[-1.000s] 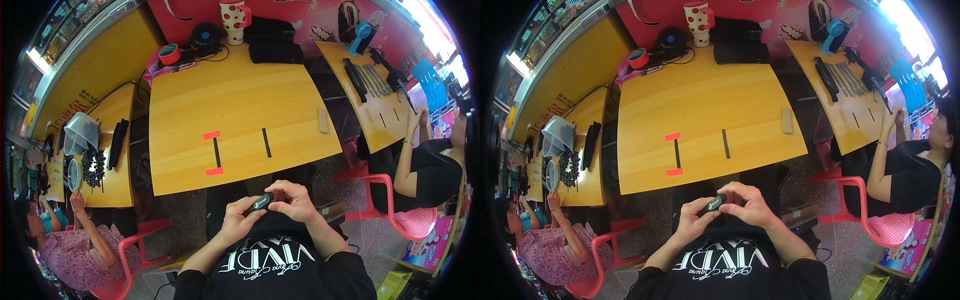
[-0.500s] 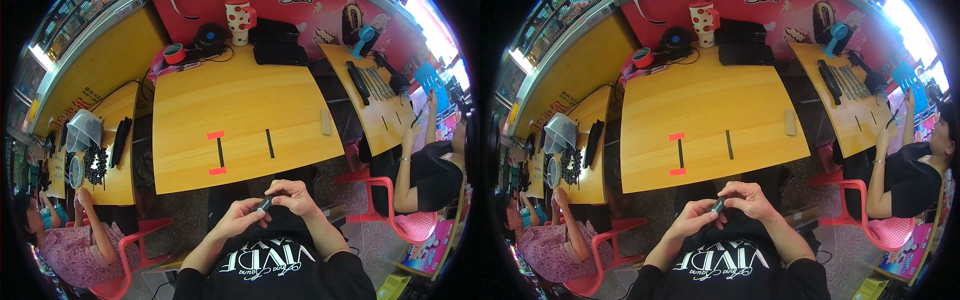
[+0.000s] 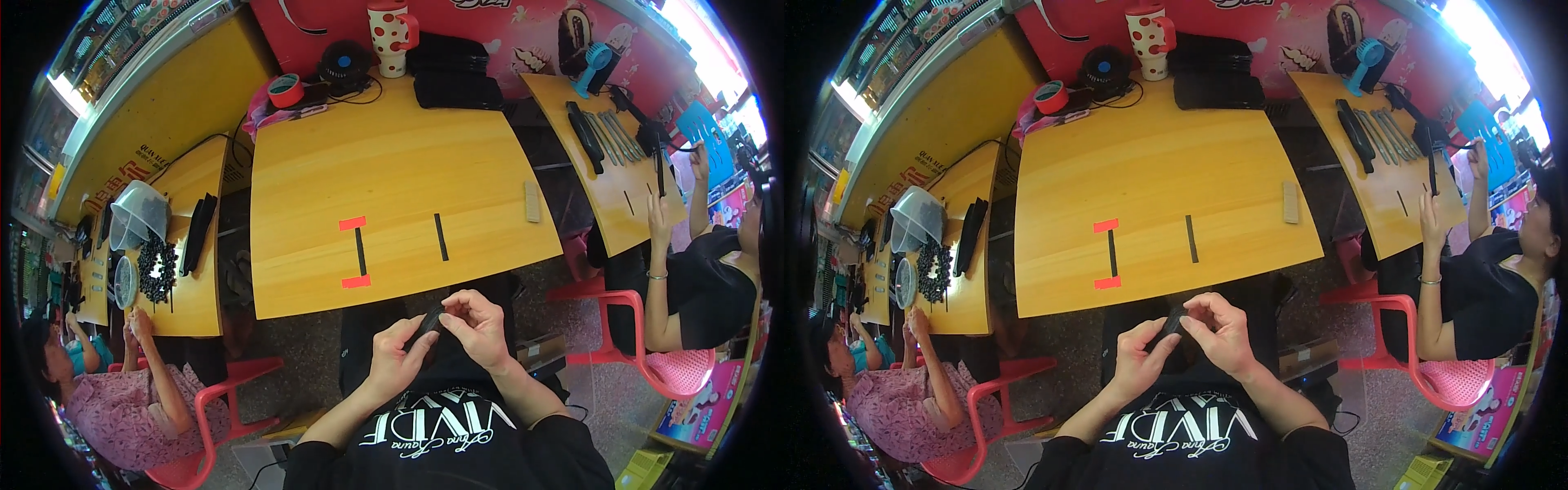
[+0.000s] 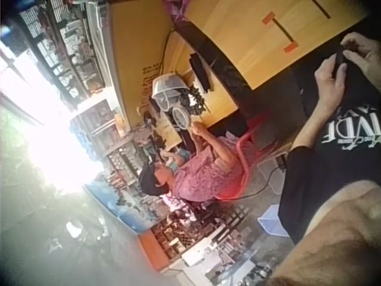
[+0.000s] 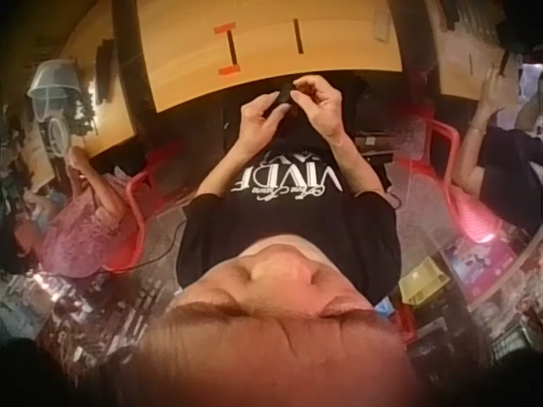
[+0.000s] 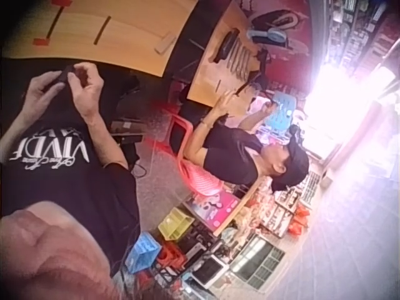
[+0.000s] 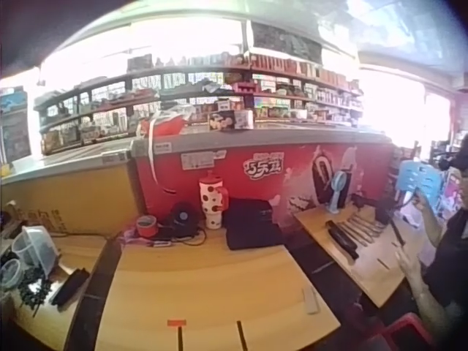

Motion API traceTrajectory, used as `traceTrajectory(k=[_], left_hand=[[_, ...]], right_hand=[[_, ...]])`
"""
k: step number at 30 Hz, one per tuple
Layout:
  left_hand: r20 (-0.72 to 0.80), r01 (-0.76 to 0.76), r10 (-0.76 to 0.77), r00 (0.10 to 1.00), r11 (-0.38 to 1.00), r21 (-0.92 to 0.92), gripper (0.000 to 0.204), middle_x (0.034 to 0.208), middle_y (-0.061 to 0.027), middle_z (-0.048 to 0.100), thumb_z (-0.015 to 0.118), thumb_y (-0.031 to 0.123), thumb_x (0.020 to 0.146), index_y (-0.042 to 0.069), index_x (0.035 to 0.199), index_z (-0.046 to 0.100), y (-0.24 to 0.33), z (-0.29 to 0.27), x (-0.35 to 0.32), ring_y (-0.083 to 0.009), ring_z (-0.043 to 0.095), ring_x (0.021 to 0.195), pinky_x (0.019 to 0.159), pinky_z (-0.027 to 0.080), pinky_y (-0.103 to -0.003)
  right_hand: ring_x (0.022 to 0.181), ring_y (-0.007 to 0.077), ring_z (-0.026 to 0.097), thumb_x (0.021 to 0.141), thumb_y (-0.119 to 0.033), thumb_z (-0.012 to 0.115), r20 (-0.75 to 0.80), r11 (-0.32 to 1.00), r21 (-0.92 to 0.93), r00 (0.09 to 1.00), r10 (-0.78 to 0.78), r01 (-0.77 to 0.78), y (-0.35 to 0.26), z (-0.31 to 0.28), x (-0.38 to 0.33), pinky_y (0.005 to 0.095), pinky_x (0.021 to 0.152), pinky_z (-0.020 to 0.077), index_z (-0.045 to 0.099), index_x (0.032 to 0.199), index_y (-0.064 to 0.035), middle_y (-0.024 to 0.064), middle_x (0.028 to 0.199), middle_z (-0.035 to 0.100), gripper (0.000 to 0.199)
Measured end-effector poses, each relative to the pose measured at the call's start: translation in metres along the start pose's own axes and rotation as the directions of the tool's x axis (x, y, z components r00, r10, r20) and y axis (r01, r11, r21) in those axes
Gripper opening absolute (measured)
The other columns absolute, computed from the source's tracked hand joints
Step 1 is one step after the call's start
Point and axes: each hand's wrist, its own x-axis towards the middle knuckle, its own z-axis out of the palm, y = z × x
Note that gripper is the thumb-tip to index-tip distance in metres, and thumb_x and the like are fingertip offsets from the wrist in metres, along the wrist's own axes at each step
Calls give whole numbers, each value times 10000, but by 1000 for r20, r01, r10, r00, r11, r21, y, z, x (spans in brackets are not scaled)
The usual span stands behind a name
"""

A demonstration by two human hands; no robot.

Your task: The person is assembling black nylon webbing straps by manually threading and attaching plastic buckles.

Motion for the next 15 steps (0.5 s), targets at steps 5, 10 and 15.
traceTrajectory(k=[5, 10, 15], left_hand=[[172, 384, -344, 923, 794, -472, 250, 839, -63, 668, 532, 150, 993, -28, 1126, 646, -5, 1, -3, -133, 628, 715, 665, 520, -263], [370, 495, -329, 869, 573, -653, 279, 815, -58, 656, 521, 213, 1005, -11, 1097, 660, -19, -9, -1, -124, 607, 668, 617, 501, -246], [411, 517, -315, 855, 467, -717, 272, 789, -63, 646, 518, 220, 1004, -9, 1068, 650, -21, -10, 2, -134, 595, 639, 594, 492, -256]], right_hand=[[731, 51, 553, 828, 91, 660, -47, 995, -97, 998, -32, 27, -5, 2, 0, 185, 654, 441, 624, 971, 17, -4, 832, 563, 165], [687, 53, 559, 824, 64, 678, -41, 982, -137, 989, -141, 134, -2, 5, 2, 201, 594, 435, 633, 944, 0, 10, 785, 586, 143], [717, 59, 553, 830, 126, 631, -24, 992, -93, 996, -87, 85, 0, 5, 2, 190, 642, 448, 620, 964, 20, 14, 830, 555, 171]])
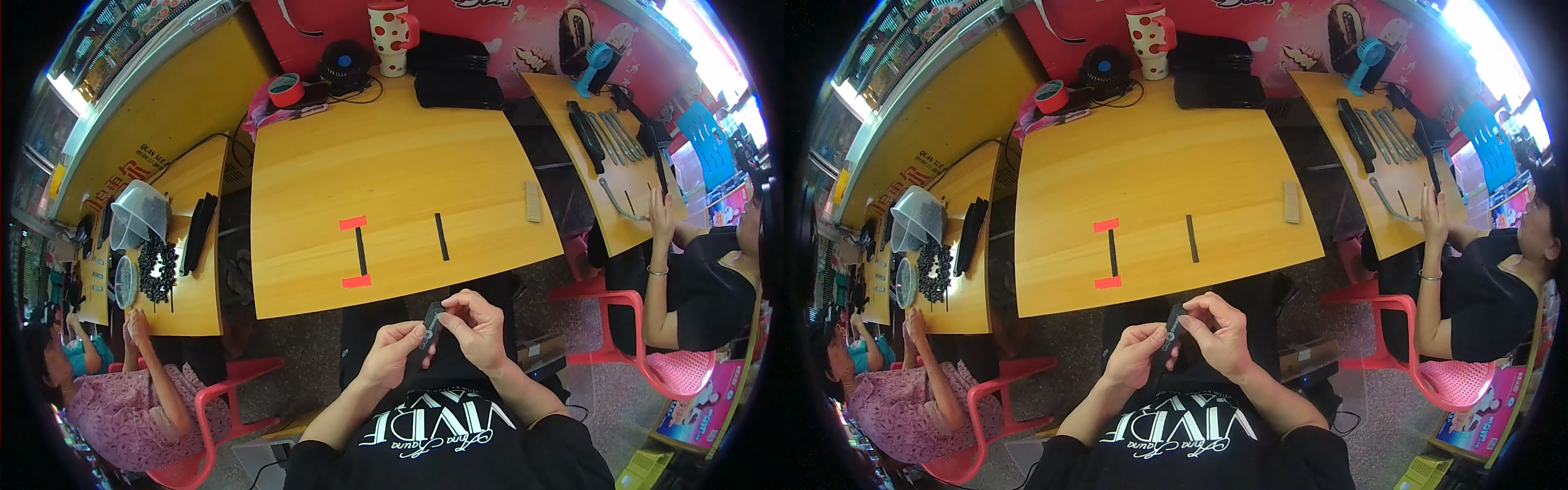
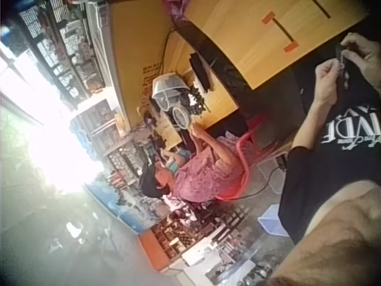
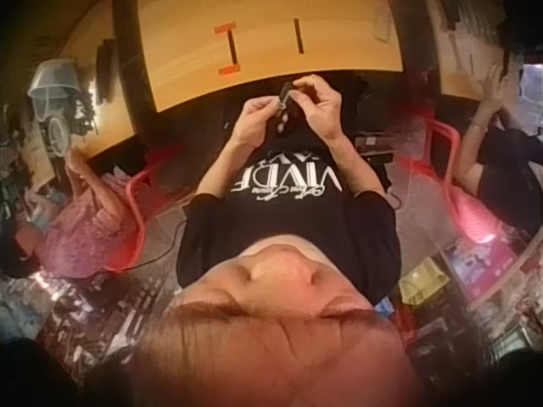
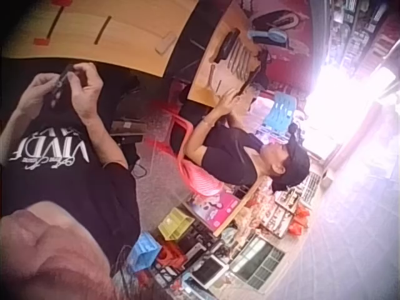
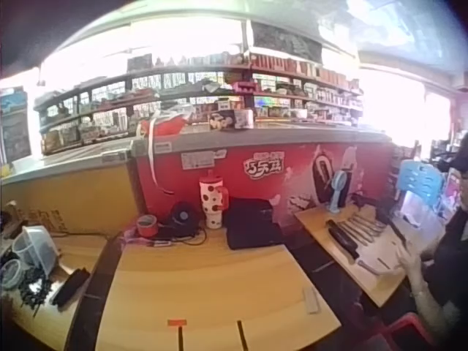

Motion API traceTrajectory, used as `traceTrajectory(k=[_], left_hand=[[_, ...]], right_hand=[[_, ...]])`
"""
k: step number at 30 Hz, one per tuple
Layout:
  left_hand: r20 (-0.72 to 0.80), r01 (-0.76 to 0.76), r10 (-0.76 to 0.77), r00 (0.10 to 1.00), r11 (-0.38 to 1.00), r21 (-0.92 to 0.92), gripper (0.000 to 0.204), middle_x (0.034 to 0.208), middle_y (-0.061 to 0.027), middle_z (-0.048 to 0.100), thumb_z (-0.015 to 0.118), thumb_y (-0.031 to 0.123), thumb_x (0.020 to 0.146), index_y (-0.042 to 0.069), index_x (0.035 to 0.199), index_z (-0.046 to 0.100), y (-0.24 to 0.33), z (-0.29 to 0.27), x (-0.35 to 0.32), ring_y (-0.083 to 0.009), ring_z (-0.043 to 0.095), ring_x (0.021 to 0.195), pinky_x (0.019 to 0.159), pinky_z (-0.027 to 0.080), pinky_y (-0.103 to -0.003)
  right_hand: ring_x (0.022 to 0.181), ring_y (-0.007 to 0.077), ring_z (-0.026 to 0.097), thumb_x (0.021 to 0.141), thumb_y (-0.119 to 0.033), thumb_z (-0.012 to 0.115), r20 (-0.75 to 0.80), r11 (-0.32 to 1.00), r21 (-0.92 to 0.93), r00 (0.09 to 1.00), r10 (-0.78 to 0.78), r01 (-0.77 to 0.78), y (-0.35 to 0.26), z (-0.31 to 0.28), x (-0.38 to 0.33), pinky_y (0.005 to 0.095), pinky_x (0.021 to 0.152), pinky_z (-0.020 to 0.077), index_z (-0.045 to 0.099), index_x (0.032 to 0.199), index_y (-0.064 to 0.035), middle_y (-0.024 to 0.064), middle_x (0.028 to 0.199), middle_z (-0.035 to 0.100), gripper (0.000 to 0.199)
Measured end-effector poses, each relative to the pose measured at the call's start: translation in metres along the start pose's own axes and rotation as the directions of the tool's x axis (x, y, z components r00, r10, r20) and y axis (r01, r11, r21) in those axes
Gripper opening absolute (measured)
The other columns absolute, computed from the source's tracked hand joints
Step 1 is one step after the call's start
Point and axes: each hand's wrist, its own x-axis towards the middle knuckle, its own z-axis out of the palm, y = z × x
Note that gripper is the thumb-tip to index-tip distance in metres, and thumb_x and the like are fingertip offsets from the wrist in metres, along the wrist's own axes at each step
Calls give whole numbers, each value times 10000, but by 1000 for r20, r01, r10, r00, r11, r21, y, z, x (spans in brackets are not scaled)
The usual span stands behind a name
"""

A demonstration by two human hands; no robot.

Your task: The person is assembling black nylon webbing straps by manually threading and attaching plastic buckles.

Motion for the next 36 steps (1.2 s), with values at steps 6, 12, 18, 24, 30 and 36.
traceTrajectory(k=[6, 12, 18, 24, 30, 36], left_hand=[[80, 100, -86, 993, 977, -191, 322, 745, -69, 616, 466, 239, 1024, -34, 1118, 606, 2, 2, 2, -142, 579, 594, 564, 483, -255], [67, 82, -72, 995, 982, -172, 323, 704, -72, 602, 428, 235, 1037, -32, 1150, 570, 2, 6, 4, -153, 571, 543, 521, 485, -266], [51, 73, -68, 996, 993, -98, 322, 741, -76, 609, 418, 240, 1042, -18, 1170, 564, 1, 8, 3, -142, 579, 565, 525, 497, -266], [45, -39, 33, 998, 989, 142, 361, 755, -61, 587, 489, 270, 1013, -21, 1216, 551, 13, 10, -5, -137, 567, 580, 513, 482, -254], [-68, -253, 248, 966, 964, -83, 472, 686, -10, 435, 484, 329, 1004, -31, 1309, 466, 79, -43, 5, -119, 421, 530, 433, 378, -252], [-103, -402, 394, 913, 832, -382, 497, 706, 11, 396, 402, 370, 1032, -18, 1340, 449, 95, -115, 30, -105, 400, 585, 538, 392, -270]], right_hand=[[755, 79, 590, 840, 128, 615, 8, 992, 122, 999, 38, -38, -4, 0, 0, 202, 669, 476, 621, 985, 27, 31, 848, 568, 177], [819, 94, 606, 840, 130, 610, 17, 999, 35, 1000, 19, -20, 5, -8, -3, 211, 715, 489, 620, 1007, 32, 42, 894, 574, 194], [801, 79, 575, 839, 124, 613, 47, 997, 58, 998, 40, -43, 0, -7, -2, 196, 686, 462, 620, 1022, 27, 36, 912, 562, 207], [721, 52, 554, 836, 78, 641, 125, 992, 88, 989, 77, -88, -10, -3, 7, 188, 621, 434, 629, 993, 3, 15, 850, 570, 174], [690, 84, 552, 820, 21, 666, 292, 939, -300, 953, -78, 169, -37, 0, 58, 222, 575, 411, 635, 912, -15, 25, 798, 587, 103], [859, 336, 576, 784, -20, 605, 593, 450, -566, 721, -359, 691, -8, 49, 200, 415, 730, 489, 595, 944, -16, 147, 916, 571, 161]])
